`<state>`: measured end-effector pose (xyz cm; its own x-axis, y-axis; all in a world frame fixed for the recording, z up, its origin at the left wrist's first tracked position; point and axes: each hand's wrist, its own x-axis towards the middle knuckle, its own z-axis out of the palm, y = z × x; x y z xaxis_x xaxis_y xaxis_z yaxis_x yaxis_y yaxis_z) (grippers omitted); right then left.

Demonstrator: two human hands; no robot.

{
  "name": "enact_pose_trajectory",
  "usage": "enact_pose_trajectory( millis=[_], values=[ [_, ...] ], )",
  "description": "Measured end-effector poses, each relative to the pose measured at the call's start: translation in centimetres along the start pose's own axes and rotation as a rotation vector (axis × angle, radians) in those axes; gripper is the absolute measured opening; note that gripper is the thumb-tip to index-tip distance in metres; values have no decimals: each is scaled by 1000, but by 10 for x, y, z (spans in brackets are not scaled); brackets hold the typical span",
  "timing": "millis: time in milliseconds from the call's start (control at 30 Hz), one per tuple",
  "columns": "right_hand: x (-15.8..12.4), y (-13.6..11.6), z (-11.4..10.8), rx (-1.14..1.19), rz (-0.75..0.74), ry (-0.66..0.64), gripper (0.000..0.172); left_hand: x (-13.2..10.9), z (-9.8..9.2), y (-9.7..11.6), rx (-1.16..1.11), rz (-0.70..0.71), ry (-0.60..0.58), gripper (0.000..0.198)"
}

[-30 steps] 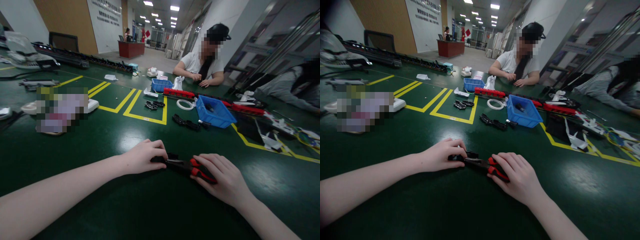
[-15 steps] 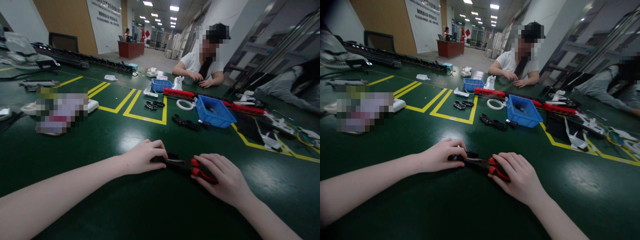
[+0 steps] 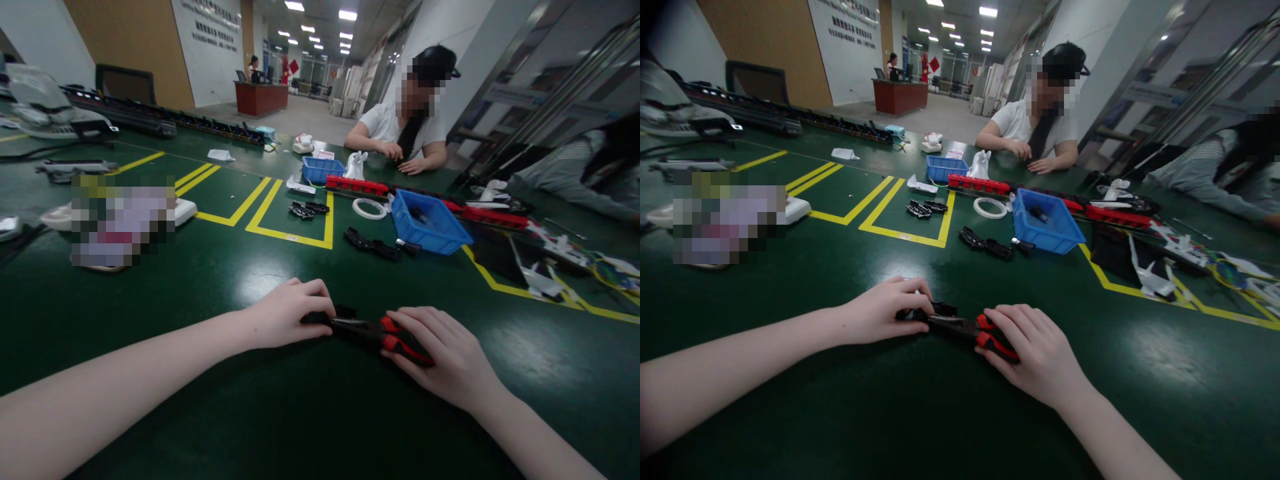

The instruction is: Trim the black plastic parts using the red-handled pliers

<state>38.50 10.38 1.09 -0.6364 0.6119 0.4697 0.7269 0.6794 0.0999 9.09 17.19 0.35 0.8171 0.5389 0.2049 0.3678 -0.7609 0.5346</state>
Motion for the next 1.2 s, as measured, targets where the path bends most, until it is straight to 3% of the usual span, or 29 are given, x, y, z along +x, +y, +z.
enact_pose_trajectory(
  millis=[1200],
  values=[
    [-2, 4, -1, -53, -35, -7, 38, 1, 2, -5, -14, 14, -11, 17]
  ],
)
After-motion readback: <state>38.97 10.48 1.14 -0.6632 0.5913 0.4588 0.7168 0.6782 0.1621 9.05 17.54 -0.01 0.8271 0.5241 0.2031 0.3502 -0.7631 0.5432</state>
